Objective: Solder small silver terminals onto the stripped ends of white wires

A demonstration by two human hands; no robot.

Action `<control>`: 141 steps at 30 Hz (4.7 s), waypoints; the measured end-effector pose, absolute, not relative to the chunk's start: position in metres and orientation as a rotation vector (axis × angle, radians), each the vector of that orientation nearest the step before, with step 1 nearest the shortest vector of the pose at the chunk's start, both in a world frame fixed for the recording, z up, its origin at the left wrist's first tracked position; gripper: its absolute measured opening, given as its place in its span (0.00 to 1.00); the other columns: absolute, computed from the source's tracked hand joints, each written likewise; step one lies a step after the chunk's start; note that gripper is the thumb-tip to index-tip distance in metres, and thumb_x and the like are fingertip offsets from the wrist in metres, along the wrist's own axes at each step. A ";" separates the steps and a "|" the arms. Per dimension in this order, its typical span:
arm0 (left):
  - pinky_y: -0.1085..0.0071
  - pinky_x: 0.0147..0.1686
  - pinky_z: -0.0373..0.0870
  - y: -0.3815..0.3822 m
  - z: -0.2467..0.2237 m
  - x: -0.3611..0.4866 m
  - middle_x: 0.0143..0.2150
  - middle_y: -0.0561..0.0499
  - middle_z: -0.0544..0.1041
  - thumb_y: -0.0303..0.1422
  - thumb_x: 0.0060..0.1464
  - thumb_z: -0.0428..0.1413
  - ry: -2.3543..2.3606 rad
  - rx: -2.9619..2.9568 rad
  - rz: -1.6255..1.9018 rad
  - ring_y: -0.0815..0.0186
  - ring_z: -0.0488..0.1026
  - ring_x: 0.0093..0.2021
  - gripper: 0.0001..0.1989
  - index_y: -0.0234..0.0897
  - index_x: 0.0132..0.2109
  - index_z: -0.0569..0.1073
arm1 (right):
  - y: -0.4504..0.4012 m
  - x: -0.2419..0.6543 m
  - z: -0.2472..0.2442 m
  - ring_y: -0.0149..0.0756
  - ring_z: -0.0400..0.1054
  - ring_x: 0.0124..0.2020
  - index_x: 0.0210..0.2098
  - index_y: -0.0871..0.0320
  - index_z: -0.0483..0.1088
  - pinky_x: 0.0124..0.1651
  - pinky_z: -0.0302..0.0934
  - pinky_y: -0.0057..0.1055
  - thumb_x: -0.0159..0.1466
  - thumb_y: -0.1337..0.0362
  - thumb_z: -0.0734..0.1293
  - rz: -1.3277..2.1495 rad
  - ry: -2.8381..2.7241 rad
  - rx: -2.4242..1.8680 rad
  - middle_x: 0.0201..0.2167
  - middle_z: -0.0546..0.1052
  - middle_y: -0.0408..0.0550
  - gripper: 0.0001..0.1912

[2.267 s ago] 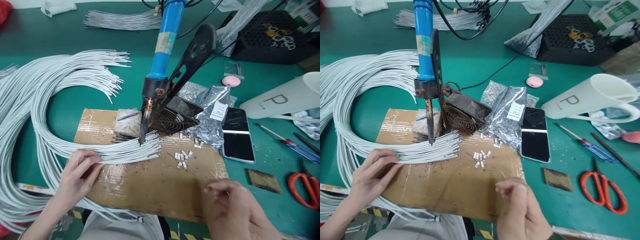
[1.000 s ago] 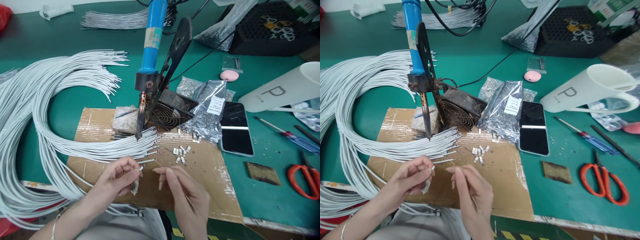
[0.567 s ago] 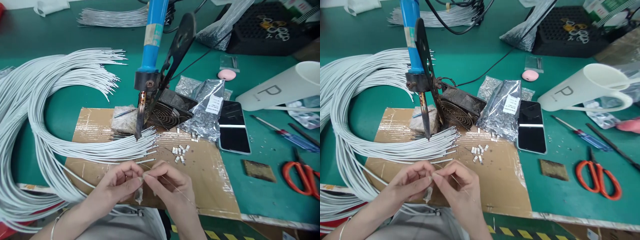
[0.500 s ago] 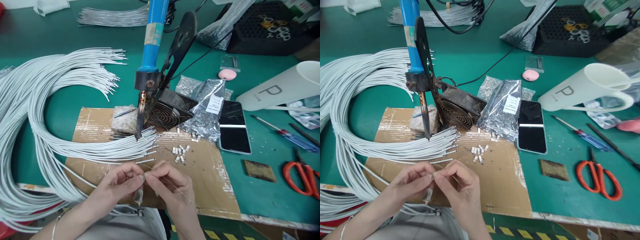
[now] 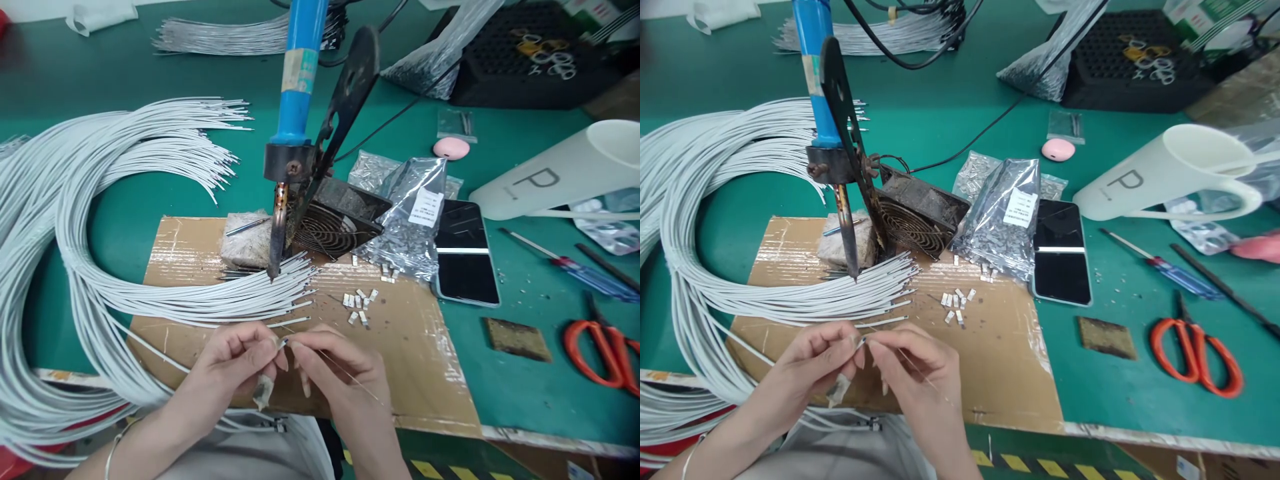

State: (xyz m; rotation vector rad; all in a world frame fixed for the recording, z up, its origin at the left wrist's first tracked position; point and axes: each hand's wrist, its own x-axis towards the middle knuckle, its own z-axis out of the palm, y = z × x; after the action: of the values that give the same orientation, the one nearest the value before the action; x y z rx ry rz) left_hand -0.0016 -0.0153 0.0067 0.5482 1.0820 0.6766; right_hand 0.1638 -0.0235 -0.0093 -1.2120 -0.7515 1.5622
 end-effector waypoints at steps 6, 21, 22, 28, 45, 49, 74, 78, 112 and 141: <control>0.74 0.21 0.43 -0.016 0.011 0.000 0.23 0.56 0.66 0.53 0.55 0.67 1.112 0.584 0.661 0.74 0.50 0.21 0.25 0.34 0.31 0.76 | -0.023 0.166 -0.010 0.24 0.60 0.20 0.30 0.50 0.85 0.24 0.59 0.24 0.61 0.60 0.78 1.593 -0.772 -1.190 0.26 0.76 0.42 0.04; 0.72 0.26 0.50 -0.020 0.005 -0.004 0.28 0.52 0.73 0.47 0.62 0.65 1.074 0.709 0.689 0.71 0.58 0.26 0.18 0.35 0.34 0.80 | -0.024 0.172 -0.009 0.24 0.61 0.20 0.31 0.52 0.86 0.26 0.60 0.25 0.62 0.61 0.78 1.664 -0.773 -1.142 0.25 0.78 0.43 0.04; 0.72 0.26 0.49 -0.020 0.006 -0.004 0.28 0.52 0.72 0.47 0.62 0.65 1.080 0.718 0.678 0.70 0.57 0.25 0.18 0.35 0.34 0.80 | -0.024 0.174 -0.010 0.25 0.62 0.20 0.31 0.51 0.86 0.26 0.60 0.24 0.62 0.62 0.78 1.674 -0.777 -1.130 0.26 0.78 0.44 0.03; 0.70 0.25 0.46 -0.021 0.010 -0.006 0.24 0.57 0.62 0.47 0.64 0.62 1.099 0.817 0.611 0.69 0.52 0.25 0.19 0.36 0.34 0.77 | -0.022 0.186 -0.015 0.28 0.69 0.23 0.35 0.51 0.86 0.24 0.61 0.23 0.64 0.65 0.76 1.573 -1.082 -1.075 0.26 0.80 0.46 0.04; 0.69 0.34 0.57 -0.023 0.020 -0.012 0.32 0.54 0.71 0.34 0.69 0.56 1.091 1.242 0.492 0.66 0.63 0.33 0.10 0.38 0.37 0.74 | 0.007 0.215 0.011 0.28 0.69 0.26 0.33 0.57 0.83 0.28 0.62 0.24 0.67 0.72 0.71 1.596 -1.772 -0.993 0.26 0.79 0.43 0.09; 0.69 0.31 0.56 -0.025 0.018 -0.008 0.31 0.54 0.71 0.36 0.69 0.56 1.177 1.259 0.533 0.66 0.62 0.31 0.10 0.38 0.37 0.74 | 0.009 0.210 -0.001 0.27 0.71 0.24 0.31 0.53 0.86 0.26 0.64 0.20 0.63 0.68 0.75 1.834 -1.378 -1.052 0.26 0.80 0.43 0.05; 0.73 0.25 0.56 -0.035 0.001 0.006 0.26 0.57 0.66 0.34 0.72 0.53 1.352 1.351 0.806 0.69 0.60 0.26 0.10 0.39 0.38 0.71 | -0.028 0.167 -0.016 0.25 0.63 0.20 0.25 0.56 0.81 0.22 0.56 0.21 0.61 0.67 0.75 1.391 -0.938 -1.241 0.20 0.73 0.41 0.08; 0.76 0.24 0.53 -0.039 -0.001 0.015 0.26 0.60 0.63 0.38 0.75 0.49 1.266 1.106 0.870 0.71 0.57 0.24 0.12 0.40 0.41 0.67 | -0.032 0.145 -0.022 0.24 0.58 0.17 0.26 0.56 0.81 0.19 0.53 0.21 0.62 0.68 0.74 1.298 -0.745 -1.163 0.18 0.72 0.39 0.08; 0.79 0.23 0.59 -0.012 0.027 0.008 0.22 0.58 0.67 0.36 0.57 0.64 1.611 0.931 0.882 0.72 0.60 0.23 0.08 0.37 0.33 0.76 | -0.011 0.239 -0.035 0.35 0.66 0.29 0.38 0.55 0.78 0.35 0.59 0.33 0.70 0.62 0.71 0.431 -1.426 -1.730 0.29 0.75 0.44 0.05; 0.76 0.21 0.47 -0.013 0.020 0.006 0.22 0.59 0.58 0.38 0.66 0.58 1.444 1.014 0.889 0.71 0.50 0.23 0.11 0.39 0.36 0.75 | -0.011 0.181 -0.009 0.35 0.81 0.30 0.35 0.54 0.80 0.36 0.78 0.26 0.65 0.59 0.76 1.201 -0.881 -1.456 0.30 0.85 0.46 0.06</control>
State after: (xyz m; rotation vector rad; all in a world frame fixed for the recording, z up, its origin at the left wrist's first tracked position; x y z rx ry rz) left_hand 0.0059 -0.0126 0.0203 1.0141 1.4441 0.8893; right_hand 0.1813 -0.0107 -0.0089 -1.4555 -0.8808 1.2011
